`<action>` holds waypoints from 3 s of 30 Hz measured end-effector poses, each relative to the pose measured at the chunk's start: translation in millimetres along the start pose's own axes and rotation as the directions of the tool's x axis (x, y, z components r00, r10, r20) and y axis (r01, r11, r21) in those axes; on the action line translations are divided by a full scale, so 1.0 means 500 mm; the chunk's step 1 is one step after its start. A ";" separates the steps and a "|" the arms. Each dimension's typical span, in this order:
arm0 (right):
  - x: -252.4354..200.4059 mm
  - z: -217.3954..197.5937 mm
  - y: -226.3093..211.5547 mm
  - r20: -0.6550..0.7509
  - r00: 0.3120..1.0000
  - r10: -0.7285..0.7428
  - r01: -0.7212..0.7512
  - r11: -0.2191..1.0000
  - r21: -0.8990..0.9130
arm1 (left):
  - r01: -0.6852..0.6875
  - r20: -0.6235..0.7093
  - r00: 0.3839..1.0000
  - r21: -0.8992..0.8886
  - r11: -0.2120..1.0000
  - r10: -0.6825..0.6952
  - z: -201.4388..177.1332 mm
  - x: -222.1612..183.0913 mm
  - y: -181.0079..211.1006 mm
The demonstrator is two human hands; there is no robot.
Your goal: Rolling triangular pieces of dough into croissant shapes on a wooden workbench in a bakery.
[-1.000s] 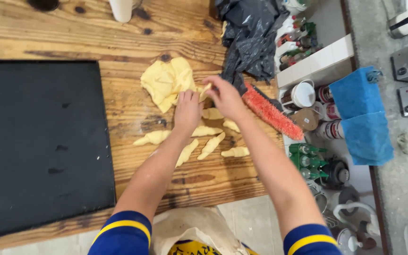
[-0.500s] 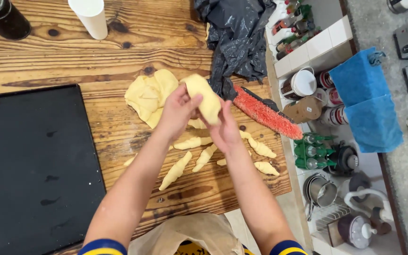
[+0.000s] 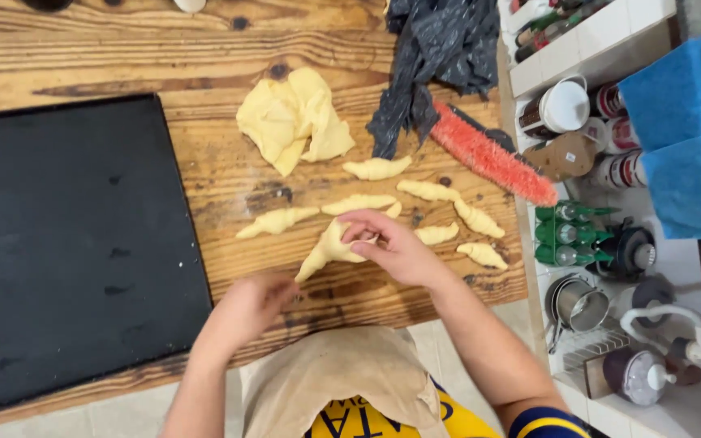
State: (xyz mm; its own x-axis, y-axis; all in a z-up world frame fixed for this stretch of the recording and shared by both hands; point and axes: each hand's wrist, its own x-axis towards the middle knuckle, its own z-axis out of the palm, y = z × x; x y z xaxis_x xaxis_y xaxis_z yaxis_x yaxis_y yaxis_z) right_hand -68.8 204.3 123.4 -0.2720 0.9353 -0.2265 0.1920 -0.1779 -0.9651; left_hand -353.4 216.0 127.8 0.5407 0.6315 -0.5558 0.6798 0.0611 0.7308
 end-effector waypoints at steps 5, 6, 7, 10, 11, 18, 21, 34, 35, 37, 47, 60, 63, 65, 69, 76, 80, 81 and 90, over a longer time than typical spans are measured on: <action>-0.044 0.044 -0.085 0.222 0.975 -0.027 0.118 0.904 -0.410 | -0.414 -0.175 0.909 -0.461 0.785 0.377 0.139 0.104 -0.051; -0.051 0.045 -0.103 0.270 0.963 -0.015 0.129 0.903 -0.410 | -0.363 -0.051 0.907 -0.601 0.712 0.419 0.151 0.122 -0.039; -0.063 0.043 -0.106 0.272 0.962 -0.032 0.151 0.892 -0.426 | -0.389 -0.071 0.898 -0.590 0.708 0.434 0.145 0.112 -0.025; -0.103 0.032 -0.093 0.156 0.988 0.010 0.050 0.926 -0.374 | -0.379 -0.110 0.914 -0.575 0.725 0.390 0.170 0.108 -0.024; -0.117 0.030 -0.076 0.104 0.994 0.032 0.002 0.951 -0.311 | -0.307 -0.117 0.939 -0.707 0.638 0.322 0.200 0.122 -0.052; -0.141 0.102 -0.013 0.034 0.998 0.052 -0.040 0.954 -0.296 | -0.147 0.005 0.963 -0.828 0.541 0.270 0.203 0.026 -0.015; -0.152 0.125 0.045 -0.122 0.981 -0.152 0.109 0.945 -0.308 | -0.131 -0.065 0.976 -0.937 0.322 0.210 0.213 0.003 -0.048; -0.133 0.176 0.041 -0.170 0.985 0.025 -0.110 0.851 -0.513 | -0.049 -0.010 0.999 -0.607 0.793 0.053 0.237 -0.062 -0.062; -0.126 0.167 0.044 -0.185 0.983 -0.008 -0.097 0.827 -0.553 | -0.072 -0.041 0.997 -0.666 0.743 0.060 0.250 -0.057 -0.086; -0.116 0.152 0.055 -0.203 0.978 -0.050 -0.083 0.800 -0.594 | -0.104 -0.074 0.995 -0.714 0.692 0.073 0.253 -0.053 -0.119; -0.128 0.167 0.019 -0.353 0.925 -0.139 -0.038 0.892 -0.450 | -0.011 0.052 0.994 -0.825 0.565 0.096 0.220 -0.089 -0.118; -0.177 0.193 -0.131 0.190 0.585 -0.789 0.743 0.427 -0.515 | 0.109 0.406 0.872 -0.705 0.701 0.272 0.212 -0.134 -0.139; -0.185 0.197 -0.167 0.273 0.487 -0.829 0.837 0.354 -0.417 | -0.530 0.124 0.773 -0.411 0.742 0.622 0.150 -0.169 -0.030; -0.192 0.193 -0.186 0.313 0.458 -0.832 0.858 0.320 -0.403 | -0.591 -0.046 0.767 -0.440 0.676 0.640 0.184 -0.164 -0.050; -0.208 0.165 -0.185 0.338 0.420 -0.842 0.824 0.197 -0.531 | -0.763 -0.407 0.642 -0.247 0.598 0.650 0.226 -0.170 0.001; -0.270 0.087 -0.118 0.172 0.979 0.109 0.000 0.844 -0.537 | -0.549 -0.378 0.826 -0.378 0.745 0.417 0.383 -0.132 -0.017; -0.364 0.067 0.041 0.106 0.991 0.088 -0.028 0.883 -0.468 | -0.194 -0.214 0.973 -0.524 0.829 0.092 0.537 -0.094 -0.045; -0.385 0.055 0.066 0.030 0.996 -0.083 0.088 0.887 -0.454 | -0.048 -0.123 0.992 -0.610 0.791 -0.035 0.569 -0.071 -0.040; -0.551 -0.024 0.127 -0.179 0.923 -0.341 0.217 0.846 -0.488 | 0.110 0.096 0.994 -0.684 0.721 -0.060 0.684 -0.094 0.023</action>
State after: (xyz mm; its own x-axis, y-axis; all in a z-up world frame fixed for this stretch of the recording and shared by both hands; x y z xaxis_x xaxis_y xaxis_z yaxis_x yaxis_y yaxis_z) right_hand 29.8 -61.0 126.1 -0.1474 0.9787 0.1431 0.5631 0.2020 -0.8013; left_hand -201.4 -77.1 26.9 0.5441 0.5494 -0.6341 0.2102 0.6424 0.7370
